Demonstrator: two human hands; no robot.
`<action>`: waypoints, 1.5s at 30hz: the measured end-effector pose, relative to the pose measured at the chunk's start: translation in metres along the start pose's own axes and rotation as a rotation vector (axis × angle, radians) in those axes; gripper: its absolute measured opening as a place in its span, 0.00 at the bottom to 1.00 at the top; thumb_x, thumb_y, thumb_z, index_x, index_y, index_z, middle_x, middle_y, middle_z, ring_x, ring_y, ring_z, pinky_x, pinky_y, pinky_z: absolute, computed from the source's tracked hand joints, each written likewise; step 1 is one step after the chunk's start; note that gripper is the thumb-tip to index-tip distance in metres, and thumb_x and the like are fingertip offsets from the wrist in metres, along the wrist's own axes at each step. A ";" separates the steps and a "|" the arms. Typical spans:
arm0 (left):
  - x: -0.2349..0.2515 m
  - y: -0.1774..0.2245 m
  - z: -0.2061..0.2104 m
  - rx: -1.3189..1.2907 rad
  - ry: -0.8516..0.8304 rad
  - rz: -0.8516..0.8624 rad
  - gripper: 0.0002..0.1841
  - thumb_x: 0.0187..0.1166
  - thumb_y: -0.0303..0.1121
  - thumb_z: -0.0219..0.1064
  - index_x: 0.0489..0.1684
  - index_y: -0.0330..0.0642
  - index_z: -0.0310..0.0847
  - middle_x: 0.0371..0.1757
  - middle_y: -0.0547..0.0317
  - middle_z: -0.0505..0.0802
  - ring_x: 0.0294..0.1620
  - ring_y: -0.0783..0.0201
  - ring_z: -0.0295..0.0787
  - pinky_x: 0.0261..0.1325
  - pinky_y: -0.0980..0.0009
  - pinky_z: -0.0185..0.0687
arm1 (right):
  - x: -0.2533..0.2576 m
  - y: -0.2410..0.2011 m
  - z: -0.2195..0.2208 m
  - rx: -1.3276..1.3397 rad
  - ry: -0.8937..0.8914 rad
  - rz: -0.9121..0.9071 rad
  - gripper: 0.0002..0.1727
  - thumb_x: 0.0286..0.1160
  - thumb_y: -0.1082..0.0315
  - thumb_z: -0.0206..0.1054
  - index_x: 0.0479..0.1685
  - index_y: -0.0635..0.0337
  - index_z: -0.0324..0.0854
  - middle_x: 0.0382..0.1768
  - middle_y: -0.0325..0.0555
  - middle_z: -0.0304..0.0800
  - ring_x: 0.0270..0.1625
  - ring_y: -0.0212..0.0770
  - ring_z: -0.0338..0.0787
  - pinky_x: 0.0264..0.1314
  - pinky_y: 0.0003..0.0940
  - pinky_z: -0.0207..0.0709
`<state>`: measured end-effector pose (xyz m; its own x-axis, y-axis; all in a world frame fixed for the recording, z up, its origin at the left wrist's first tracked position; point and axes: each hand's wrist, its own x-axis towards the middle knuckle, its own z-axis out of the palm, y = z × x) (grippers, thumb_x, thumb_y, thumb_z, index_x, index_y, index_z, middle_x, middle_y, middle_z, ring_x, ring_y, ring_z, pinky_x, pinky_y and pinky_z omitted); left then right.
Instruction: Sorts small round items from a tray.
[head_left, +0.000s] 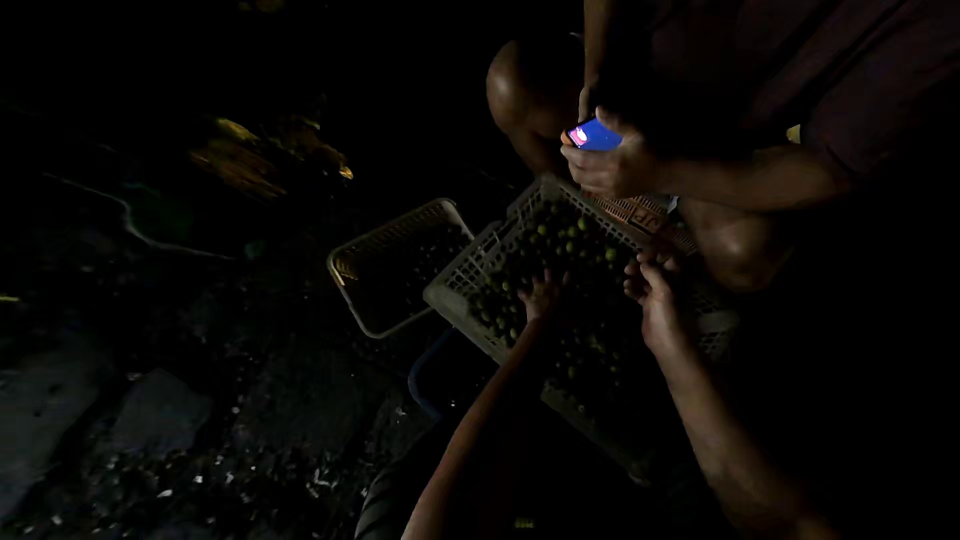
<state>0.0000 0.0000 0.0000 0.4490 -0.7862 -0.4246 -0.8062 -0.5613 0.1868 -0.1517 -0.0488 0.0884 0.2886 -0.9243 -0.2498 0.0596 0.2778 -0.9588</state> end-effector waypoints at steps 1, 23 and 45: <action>-0.006 0.001 0.006 0.016 0.024 0.008 0.41 0.77 0.50 0.70 0.93 0.63 0.56 0.84 0.33 0.67 0.80 0.25 0.65 0.61 0.23 0.70 | -0.001 -0.001 0.001 0.002 -0.009 -0.001 0.10 0.91 0.66 0.54 0.58 0.59 0.77 0.44 0.44 0.89 0.37 0.36 0.89 0.44 0.31 0.86; -0.047 0.005 0.011 -0.355 -0.248 -0.217 0.26 0.83 0.47 0.64 0.78 0.47 0.75 0.82 0.36 0.72 0.68 0.36 0.84 0.62 0.38 0.84 | -0.013 0.011 0.027 -0.124 -0.265 0.157 0.13 0.91 0.65 0.56 0.57 0.65 0.80 0.39 0.51 0.90 0.34 0.41 0.90 0.40 0.33 0.87; -0.123 -0.033 -0.015 -2.462 -0.093 0.102 0.21 0.93 0.45 0.42 0.57 0.41 0.78 0.45 0.54 0.91 0.46 0.62 0.91 0.52 0.62 0.88 | -0.084 0.048 0.076 -0.411 -0.422 -0.292 0.25 0.92 0.61 0.47 0.75 0.69 0.76 0.82 0.61 0.72 0.85 0.47 0.71 0.86 0.40 0.66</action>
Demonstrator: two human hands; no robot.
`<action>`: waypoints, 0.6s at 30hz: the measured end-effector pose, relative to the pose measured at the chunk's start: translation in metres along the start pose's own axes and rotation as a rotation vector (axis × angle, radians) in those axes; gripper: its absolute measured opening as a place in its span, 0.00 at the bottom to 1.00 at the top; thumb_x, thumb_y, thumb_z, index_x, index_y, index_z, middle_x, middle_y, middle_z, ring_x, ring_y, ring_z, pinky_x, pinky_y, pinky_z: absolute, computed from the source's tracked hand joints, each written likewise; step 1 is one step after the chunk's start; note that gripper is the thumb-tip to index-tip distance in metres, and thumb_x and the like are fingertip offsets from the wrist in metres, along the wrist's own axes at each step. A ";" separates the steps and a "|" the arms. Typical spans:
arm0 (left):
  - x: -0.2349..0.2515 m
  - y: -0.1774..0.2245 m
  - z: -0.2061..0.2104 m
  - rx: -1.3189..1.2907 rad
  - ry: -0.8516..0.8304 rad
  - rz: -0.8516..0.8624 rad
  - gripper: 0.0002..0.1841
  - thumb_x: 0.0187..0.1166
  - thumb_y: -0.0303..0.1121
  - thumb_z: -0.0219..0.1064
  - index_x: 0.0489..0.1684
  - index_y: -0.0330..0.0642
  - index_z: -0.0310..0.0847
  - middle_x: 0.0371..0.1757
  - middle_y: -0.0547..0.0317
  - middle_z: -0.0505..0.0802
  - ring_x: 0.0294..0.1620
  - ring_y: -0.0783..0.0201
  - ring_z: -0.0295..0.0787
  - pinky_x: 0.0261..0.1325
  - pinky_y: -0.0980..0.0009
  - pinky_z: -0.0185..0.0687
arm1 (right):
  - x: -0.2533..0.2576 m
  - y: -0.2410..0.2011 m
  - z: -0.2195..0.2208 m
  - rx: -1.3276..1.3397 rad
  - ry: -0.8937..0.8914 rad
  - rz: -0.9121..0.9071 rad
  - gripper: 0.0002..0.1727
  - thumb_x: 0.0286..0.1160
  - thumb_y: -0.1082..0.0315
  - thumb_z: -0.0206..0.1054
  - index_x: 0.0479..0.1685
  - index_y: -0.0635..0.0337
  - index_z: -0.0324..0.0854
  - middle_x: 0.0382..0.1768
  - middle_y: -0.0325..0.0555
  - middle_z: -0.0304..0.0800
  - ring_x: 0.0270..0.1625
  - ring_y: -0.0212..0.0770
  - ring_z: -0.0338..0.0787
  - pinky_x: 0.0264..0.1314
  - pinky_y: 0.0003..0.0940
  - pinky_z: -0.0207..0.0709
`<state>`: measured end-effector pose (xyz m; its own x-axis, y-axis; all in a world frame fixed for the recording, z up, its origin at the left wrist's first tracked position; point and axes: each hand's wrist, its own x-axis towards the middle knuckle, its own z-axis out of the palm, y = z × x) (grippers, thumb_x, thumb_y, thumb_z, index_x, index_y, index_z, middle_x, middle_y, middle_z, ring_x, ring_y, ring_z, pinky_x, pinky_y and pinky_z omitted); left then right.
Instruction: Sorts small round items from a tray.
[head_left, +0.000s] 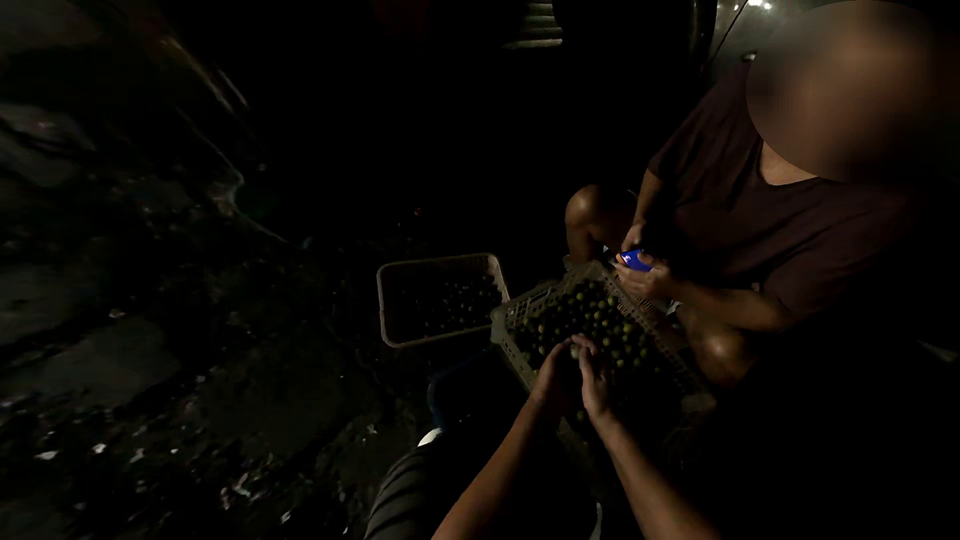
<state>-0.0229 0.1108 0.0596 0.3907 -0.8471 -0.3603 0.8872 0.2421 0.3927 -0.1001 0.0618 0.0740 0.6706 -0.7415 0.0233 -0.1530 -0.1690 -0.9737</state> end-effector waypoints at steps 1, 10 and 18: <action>-0.002 0.001 0.000 -0.022 -0.003 0.025 0.22 0.94 0.46 0.42 0.60 0.40 0.78 0.48 0.53 0.92 0.50 0.61 0.90 0.56 0.62 0.88 | 0.000 -0.003 0.004 -0.104 -0.021 -0.045 0.25 0.92 0.62 0.48 0.76 0.69 0.77 0.84 0.64 0.67 0.89 0.51 0.65 0.90 0.42 0.60; -0.047 0.051 -0.012 -0.061 -0.119 0.079 0.39 0.90 0.64 0.30 0.66 0.39 0.76 0.52 0.46 0.92 0.51 0.53 0.92 0.51 0.55 0.91 | -0.006 -0.059 0.012 -0.312 -0.275 -0.203 0.28 0.90 0.56 0.46 0.77 0.64 0.78 0.86 0.61 0.66 0.91 0.52 0.61 0.92 0.45 0.56; -0.083 0.086 -0.035 -0.319 -0.244 0.169 0.45 0.84 0.72 0.34 0.71 0.40 0.77 0.65 0.35 0.88 0.66 0.40 0.88 0.65 0.46 0.87 | -0.002 -0.090 0.043 -0.018 -0.084 -0.274 0.13 0.87 0.74 0.55 0.57 0.67 0.84 0.55 0.48 0.89 0.52 0.32 0.89 0.57 0.27 0.84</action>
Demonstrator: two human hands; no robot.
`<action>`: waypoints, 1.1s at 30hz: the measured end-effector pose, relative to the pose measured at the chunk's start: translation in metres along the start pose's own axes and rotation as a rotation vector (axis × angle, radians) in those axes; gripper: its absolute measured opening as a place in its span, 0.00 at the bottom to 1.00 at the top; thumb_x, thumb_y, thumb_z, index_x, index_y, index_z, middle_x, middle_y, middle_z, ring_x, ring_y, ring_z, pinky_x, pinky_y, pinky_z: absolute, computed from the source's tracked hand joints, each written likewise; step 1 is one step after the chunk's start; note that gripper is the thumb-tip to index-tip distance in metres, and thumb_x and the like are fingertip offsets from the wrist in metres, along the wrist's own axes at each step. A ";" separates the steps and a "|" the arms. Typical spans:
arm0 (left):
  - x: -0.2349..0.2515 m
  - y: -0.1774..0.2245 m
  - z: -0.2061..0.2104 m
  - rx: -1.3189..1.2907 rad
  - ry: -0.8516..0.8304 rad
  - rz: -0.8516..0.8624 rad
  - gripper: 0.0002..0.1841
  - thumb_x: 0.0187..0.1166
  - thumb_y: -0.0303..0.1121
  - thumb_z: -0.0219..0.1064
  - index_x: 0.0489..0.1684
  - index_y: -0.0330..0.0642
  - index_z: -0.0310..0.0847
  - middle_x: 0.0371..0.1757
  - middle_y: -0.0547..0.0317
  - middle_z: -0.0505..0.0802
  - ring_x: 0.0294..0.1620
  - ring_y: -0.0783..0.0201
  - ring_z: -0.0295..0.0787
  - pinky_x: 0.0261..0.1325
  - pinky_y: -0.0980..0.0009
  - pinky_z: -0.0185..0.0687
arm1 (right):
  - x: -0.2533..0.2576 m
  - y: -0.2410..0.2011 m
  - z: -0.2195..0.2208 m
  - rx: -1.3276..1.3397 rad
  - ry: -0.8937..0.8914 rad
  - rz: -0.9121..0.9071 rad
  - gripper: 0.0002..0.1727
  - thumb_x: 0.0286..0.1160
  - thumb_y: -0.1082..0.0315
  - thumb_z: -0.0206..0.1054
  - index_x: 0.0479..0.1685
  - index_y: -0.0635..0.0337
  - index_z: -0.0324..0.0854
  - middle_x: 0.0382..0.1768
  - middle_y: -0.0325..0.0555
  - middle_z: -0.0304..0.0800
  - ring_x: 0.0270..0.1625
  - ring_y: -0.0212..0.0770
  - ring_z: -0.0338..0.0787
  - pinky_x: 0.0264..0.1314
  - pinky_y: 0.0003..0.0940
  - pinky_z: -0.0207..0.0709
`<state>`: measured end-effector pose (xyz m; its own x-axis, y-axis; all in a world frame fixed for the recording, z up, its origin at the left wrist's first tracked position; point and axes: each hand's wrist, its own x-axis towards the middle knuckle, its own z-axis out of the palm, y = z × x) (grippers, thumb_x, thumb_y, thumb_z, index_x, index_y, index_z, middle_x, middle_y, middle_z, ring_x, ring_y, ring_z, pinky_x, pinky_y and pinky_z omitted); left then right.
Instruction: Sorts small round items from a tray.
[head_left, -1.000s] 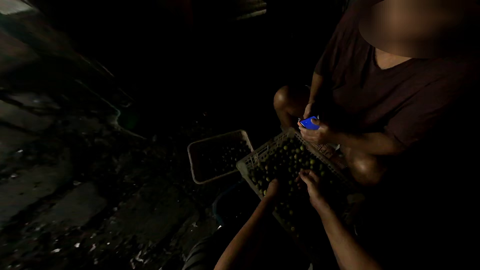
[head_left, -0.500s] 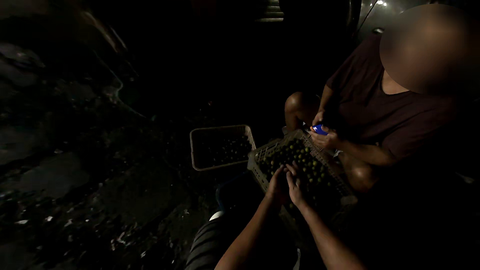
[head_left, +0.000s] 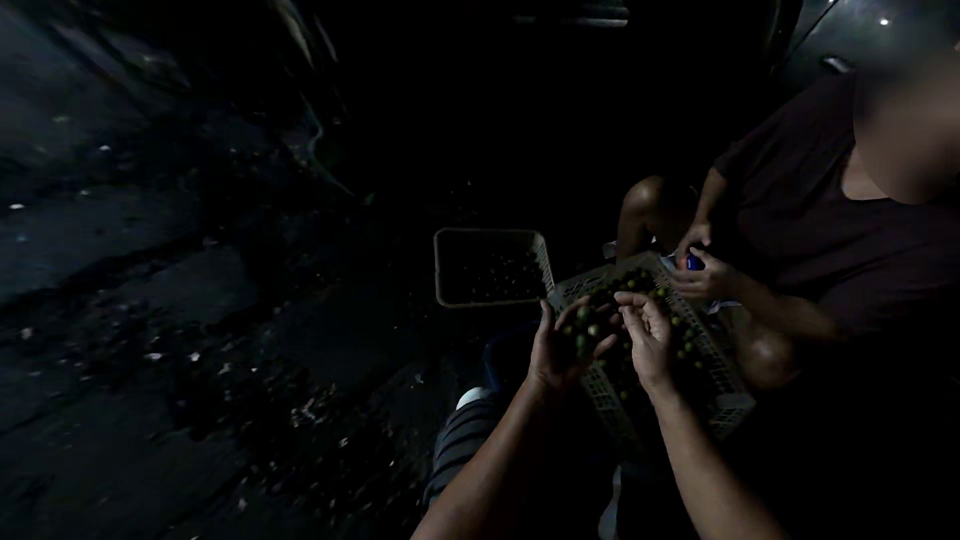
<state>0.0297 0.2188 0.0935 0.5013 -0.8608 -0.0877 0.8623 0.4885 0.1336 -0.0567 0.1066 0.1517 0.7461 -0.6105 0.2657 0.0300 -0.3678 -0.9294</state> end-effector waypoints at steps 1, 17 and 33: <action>-0.002 0.003 -0.004 -0.025 -0.002 0.010 0.44 0.83 0.72 0.36 0.69 0.41 0.80 0.63 0.37 0.89 0.63 0.42 0.89 0.64 0.46 0.87 | -0.002 0.000 0.005 -0.031 -0.050 -0.025 0.13 0.85 0.75 0.56 0.55 0.67 0.86 0.56 0.49 0.89 0.55 0.33 0.89 0.58 0.27 0.85; -0.020 0.036 -0.018 -0.066 0.038 0.081 0.38 0.88 0.66 0.35 0.72 0.48 0.79 0.49 0.44 0.92 0.44 0.53 0.92 0.47 0.57 0.91 | 0.015 -0.008 0.050 -0.226 -0.376 0.056 0.17 0.79 0.72 0.67 0.66 0.62 0.83 0.53 0.48 0.91 0.49 0.36 0.92 0.51 0.33 0.90; -0.016 0.043 -0.020 -0.200 0.084 0.285 0.35 0.91 0.61 0.35 0.50 0.42 0.84 0.65 0.40 0.90 0.68 0.47 0.87 0.66 0.54 0.83 | -0.002 -0.025 0.084 -0.663 -0.441 0.126 0.17 0.75 0.59 0.72 0.54 0.64 0.86 0.35 0.48 0.86 0.36 0.38 0.83 0.44 0.35 0.80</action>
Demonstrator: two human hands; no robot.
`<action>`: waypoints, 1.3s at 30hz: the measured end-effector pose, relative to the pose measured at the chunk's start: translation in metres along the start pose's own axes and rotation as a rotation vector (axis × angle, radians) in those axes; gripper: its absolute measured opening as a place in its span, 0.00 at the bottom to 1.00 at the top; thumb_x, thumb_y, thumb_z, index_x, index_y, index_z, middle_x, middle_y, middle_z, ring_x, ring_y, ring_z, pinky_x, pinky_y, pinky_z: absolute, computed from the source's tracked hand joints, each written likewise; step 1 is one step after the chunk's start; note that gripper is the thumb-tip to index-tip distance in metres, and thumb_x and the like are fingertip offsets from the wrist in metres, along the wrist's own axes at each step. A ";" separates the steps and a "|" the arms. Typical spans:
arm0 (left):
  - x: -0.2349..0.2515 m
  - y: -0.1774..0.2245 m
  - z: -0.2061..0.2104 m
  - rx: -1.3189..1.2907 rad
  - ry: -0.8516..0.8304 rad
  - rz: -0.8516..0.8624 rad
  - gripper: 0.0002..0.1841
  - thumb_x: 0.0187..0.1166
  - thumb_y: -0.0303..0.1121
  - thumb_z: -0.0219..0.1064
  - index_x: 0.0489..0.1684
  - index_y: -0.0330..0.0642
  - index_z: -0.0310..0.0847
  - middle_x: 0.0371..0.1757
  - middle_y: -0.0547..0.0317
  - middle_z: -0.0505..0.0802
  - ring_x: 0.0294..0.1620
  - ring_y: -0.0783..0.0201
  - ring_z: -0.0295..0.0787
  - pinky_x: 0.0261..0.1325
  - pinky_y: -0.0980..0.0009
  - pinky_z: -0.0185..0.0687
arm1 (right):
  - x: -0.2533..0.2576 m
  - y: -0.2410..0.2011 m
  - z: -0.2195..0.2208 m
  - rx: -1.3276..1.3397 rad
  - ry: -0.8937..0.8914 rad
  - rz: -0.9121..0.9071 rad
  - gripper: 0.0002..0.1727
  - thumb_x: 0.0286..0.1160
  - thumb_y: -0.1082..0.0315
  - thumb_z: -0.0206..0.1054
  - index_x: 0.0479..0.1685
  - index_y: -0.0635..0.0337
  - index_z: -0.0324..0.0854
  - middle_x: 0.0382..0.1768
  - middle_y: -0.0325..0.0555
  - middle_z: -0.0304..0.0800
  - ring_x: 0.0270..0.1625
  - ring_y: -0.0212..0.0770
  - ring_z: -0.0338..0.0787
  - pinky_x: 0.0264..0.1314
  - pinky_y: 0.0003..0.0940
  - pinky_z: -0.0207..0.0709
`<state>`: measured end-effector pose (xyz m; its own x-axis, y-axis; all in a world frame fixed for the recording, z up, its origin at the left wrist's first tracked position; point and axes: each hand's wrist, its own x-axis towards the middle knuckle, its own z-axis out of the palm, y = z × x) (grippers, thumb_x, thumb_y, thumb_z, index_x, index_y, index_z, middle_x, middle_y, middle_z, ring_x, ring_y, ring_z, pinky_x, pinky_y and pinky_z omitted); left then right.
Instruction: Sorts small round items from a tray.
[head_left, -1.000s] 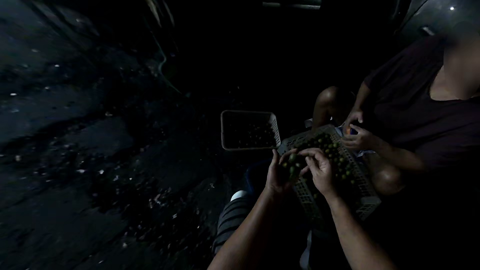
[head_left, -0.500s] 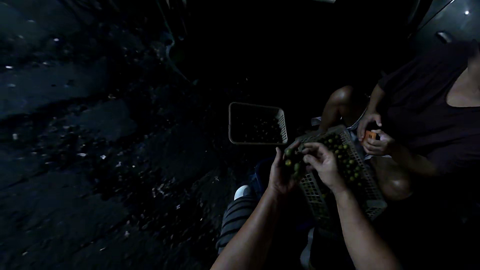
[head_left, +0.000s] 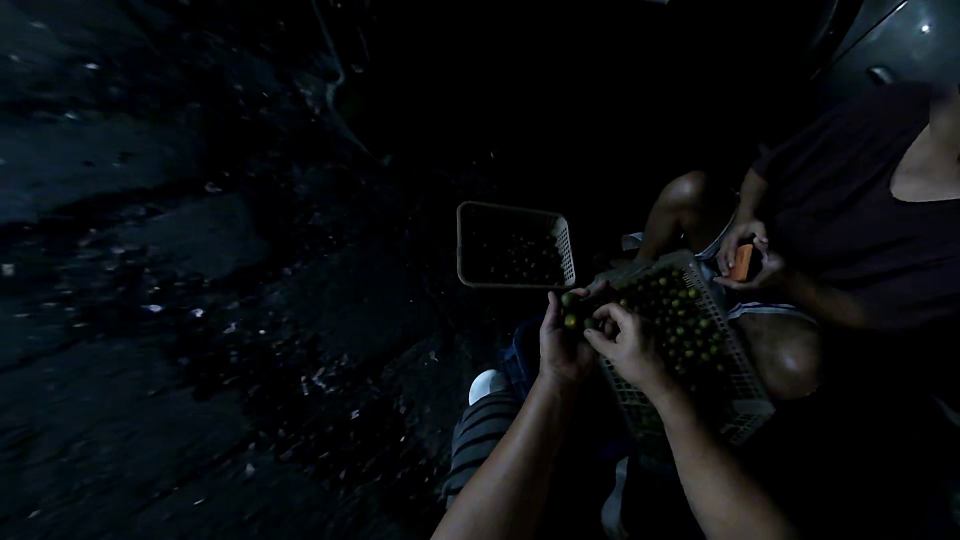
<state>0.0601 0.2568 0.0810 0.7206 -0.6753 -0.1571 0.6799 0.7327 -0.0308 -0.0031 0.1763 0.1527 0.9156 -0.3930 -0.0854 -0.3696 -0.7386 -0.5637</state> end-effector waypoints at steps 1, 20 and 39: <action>0.001 0.001 0.001 -0.016 0.013 0.009 0.35 0.91 0.60 0.36 0.50 0.42 0.85 0.63 0.40 0.91 0.67 0.47 0.88 0.66 0.55 0.83 | 0.002 0.003 0.001 0.049 -0.005 -0.032 0.16 0.75 0.62 0.72 0.54 0.65 0.86 0.39 0.49 0.86 0.38 0.38 0.83 0.46 0.34 0.80; 0.008 0.007 0.015 -0.041 0.079 0.035 0.36 0.90 0.63 0.36 0.53 0.40 0.80 0.65 0.34 0.90 0.70 0.38 0.86 0.69 0.48 0.82 | 0.012 0.042 -0.006 1.561 -0.248 0.192 0.15 0.79 0.65 0.59 0.54 0.65 0.82 0.31 0.43 0.84 0.16 0.26 0.73 0.17 0.19 0.70; 0.014 0.022 0.015 0.365 0.476 0.123 0.28 0.92 0.58 0.43 0.41 0.45 0.79 0.32 0.58 0.88 0.21 0.67 0.81 0.23 0.73 0.78 | 0.004 0.061 0.021 0.229 -0.355 0.351 0.23 0.79 0.58 0.72 0.64 0.66 0.80 0.43 0.50 0.90 0.35 0.35 0.89 0.43 0.32 0.86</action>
<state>0.0867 0.2621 0.0929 0.7139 -0.4141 -0.5647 0.6591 0.6696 0.3423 -0.0181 0.1413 0.1007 0.7550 -0.3559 -0.5507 -0.6552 -0.4422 -0.6125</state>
